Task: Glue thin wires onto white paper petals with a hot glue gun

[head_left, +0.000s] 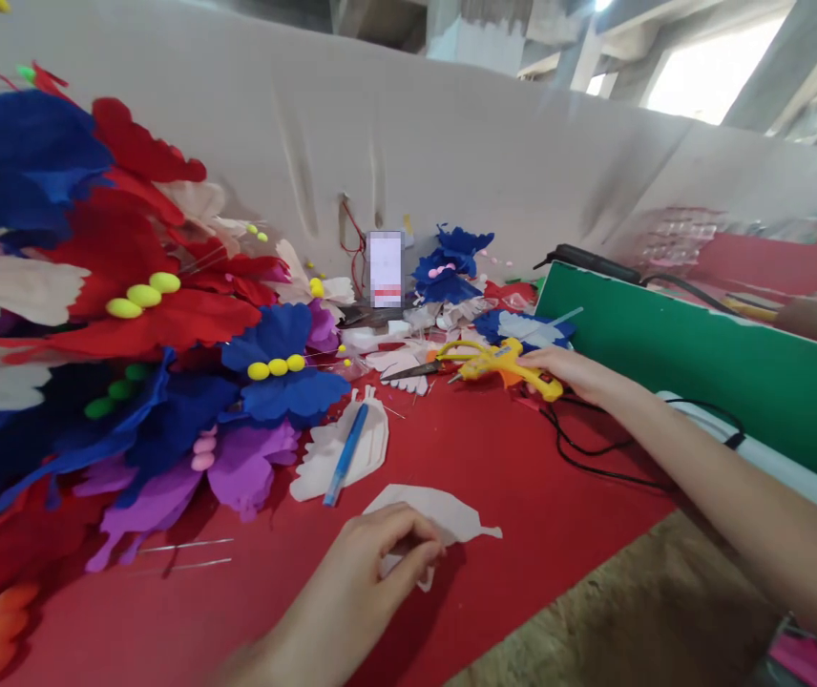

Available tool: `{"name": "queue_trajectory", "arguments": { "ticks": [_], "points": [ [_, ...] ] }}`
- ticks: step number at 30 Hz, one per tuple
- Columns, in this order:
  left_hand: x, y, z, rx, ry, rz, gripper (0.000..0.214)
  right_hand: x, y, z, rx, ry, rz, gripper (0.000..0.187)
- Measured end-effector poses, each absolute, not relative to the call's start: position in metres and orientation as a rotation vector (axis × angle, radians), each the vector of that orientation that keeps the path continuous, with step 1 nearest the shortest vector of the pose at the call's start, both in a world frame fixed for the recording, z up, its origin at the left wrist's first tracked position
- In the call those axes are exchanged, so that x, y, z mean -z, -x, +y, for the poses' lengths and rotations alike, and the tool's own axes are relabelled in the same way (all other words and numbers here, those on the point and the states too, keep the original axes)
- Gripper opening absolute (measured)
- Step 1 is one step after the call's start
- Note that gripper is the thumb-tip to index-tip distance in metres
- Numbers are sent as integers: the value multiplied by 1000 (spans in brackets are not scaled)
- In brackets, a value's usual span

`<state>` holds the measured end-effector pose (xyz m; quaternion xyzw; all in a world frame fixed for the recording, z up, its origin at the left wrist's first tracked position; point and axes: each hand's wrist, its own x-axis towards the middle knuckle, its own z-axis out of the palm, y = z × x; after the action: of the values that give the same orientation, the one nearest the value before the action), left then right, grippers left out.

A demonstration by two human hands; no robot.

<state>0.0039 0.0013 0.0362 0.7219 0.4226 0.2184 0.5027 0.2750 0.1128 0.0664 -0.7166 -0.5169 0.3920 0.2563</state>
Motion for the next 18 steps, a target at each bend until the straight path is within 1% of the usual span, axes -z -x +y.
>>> {"name": "queue_trajectory", "arguments": {
  "ticks": [2, 4, 6, 8, 10, 12, 15, 18],
  "points": [
    [-30, 5, 0, -534, -1738, 1037, 21, -61, -282, 118, -1002, 2069, -1463, 24],
    [-26, 11, 0, -548, -1747, 1039, 22, -59, -284, 120, -869, 2179, -1543, 25],
    [-23, 14, -2, -583, -1792, 1033, 22, -64, -284, 121, -656, 2277, -1640, 22],
    [-23, 16, -4, -626, -1863, 993, 22, -74, -279, 124, -374, 2335, -1735, 20],
    [-22, 19, -5, -668, -1958, 927, 23, -86, -266, 132, -115, 2304, -1851, 19],
    [-20, 22, -5, -718, -2098, 873, 25, -96, -245, 145, 44, 2196, -2008, 20],
    [-15, 25, -2, -828, -2381, 875, 28, -103, -203, 178, 148, 2027, -2242, 21],
    [-11, 28, -2, -909, -2610, 828, 36, -100, -163, 220, 208, 1893, -2442, 21]
  ]
}}
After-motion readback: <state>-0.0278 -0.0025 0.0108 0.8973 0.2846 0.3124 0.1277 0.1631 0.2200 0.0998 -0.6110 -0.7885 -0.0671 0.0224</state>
